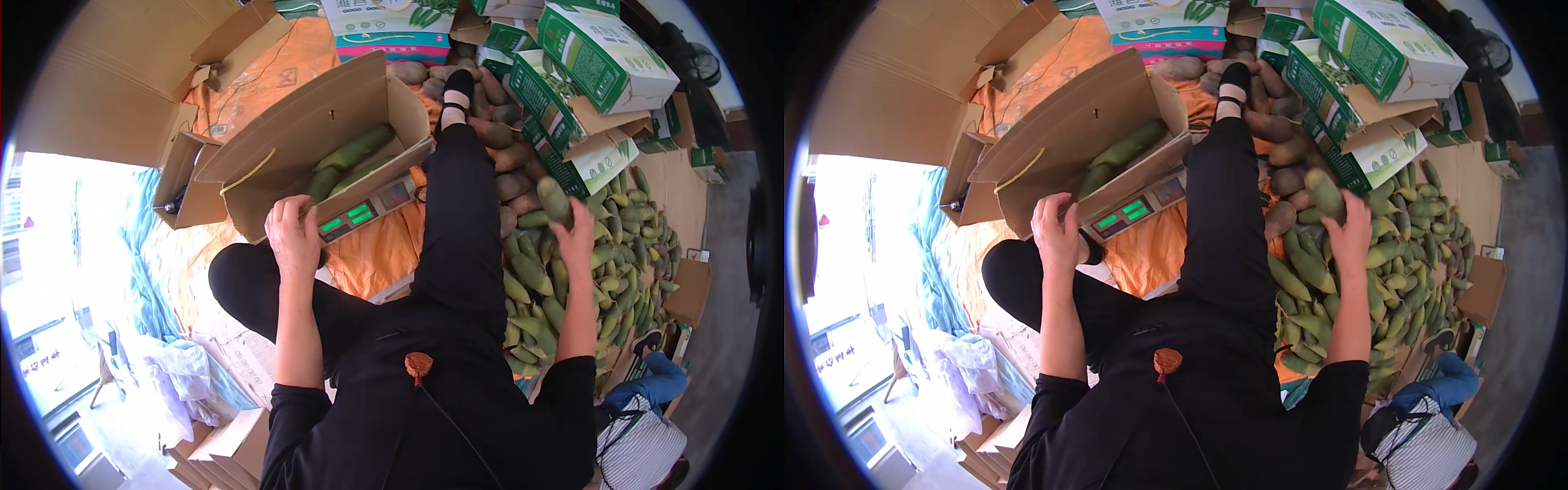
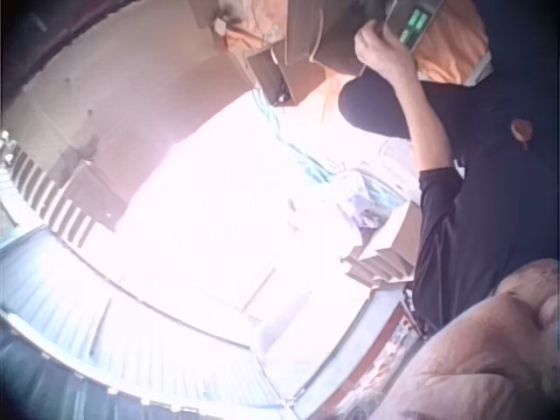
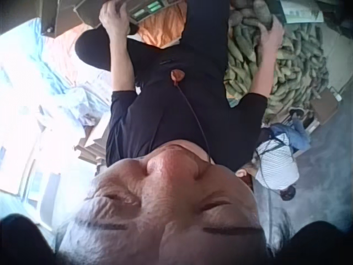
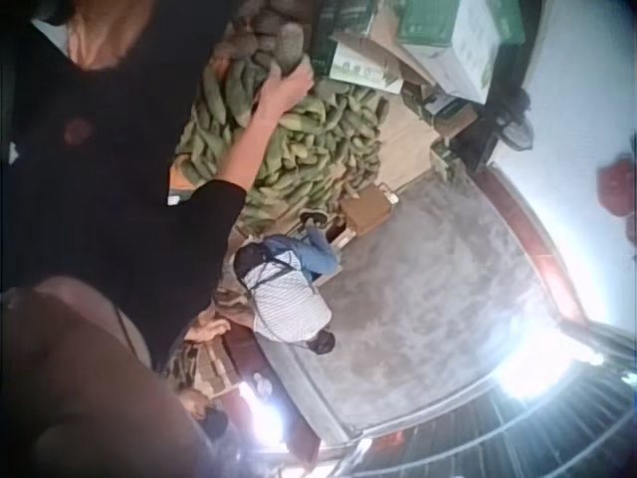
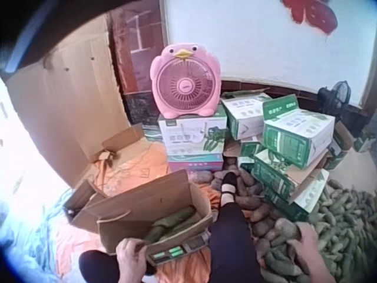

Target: Sort green produce from a pile into a cardboard box on a digital scale to reach a target weight.

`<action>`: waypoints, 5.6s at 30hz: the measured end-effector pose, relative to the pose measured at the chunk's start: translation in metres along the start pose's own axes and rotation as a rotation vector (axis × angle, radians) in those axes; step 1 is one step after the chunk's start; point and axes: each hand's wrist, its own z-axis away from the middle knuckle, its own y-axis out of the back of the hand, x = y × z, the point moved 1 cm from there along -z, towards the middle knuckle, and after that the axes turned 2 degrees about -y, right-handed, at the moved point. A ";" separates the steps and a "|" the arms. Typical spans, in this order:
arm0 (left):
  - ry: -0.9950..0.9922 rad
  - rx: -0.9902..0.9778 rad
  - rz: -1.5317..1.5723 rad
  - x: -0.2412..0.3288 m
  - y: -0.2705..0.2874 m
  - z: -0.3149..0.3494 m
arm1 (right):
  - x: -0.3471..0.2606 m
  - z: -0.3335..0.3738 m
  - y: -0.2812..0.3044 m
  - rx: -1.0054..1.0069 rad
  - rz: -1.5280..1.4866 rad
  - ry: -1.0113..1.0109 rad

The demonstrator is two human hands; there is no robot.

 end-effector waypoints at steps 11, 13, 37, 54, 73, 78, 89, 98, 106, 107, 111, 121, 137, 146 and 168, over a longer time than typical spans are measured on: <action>0.060 -0.046 -0.262 0.013 0.022 0.018 | -0.262 -0.094 -0.001 0.024 -0.100 0.724; 0.046 -0.075 -0.258 0.017 0.023 0.023 | -0.292 -0.089 -0.029 -0.045 -0.062 0.776; -0.059 -0.221 -0.384 0.024 0.015 0.032 | 0.059 0.023 -0.054 -0.280 0.189 -0.250; -0.077 -0.317 -0.515 0.038 0.015 0.029 | 0.151 0.201 -0.147 -0.684 0.210 -0.808; -0.002 -0.314 -0.431 0.034 0.025 0.026 | 0.106 0.186 -0.141 -0.671 0.246 -0.605; -0.004 -0.297 -0.422 0.034 0.026 0.026 | 0.103 0.164 -0.136 -0.621 0.076 -0.598; -0.030 -0.224 -0.327 0.024 0.029 0.030 | 0.088 0.083 -0.078 -0.461 -0.590 -0.994; -0.051 -0.208 -0.329 0.019 0.025 0.030 | -0.076 -0.046 0.027 -0.288 -0.821 -0.322; -0.029 -0.185 -0.325 0.021 0.027 0.028 | -0.226 -0.116 0.001 -0.510 -0.458 0.310; -0.026 -0.182 -0.323 0.023 0.027 0.027 | -0.237 -0.119 -0.012 -0.483 -0.399 0.382; -0.034 -0.188 -0.323 0.025 0.027 0.024 | -0.278 -0.120 -0.049 -0.576 -0.226 0.468; -0.047 -0.256 -0.351 0.025 0.026 0.026 | -0.198 -0.129 -0.060 -0.378 -0.743 0.247; -0.109 -0.306 -0.461 0.033 0.017 0.025 | 0.120 0.138 -0.146 -0.740 0.113 -0.505; -0.083 -0.310 -0.532 0.039 0.018 0.024 | 0.120 0.239 -0.153 -1.051 0.645 -0.354; -0.007 -0.258 -0.415 0.032 0.023 0.020 | 0.105 0.130 -0.065 -0.550 0.481 -0.094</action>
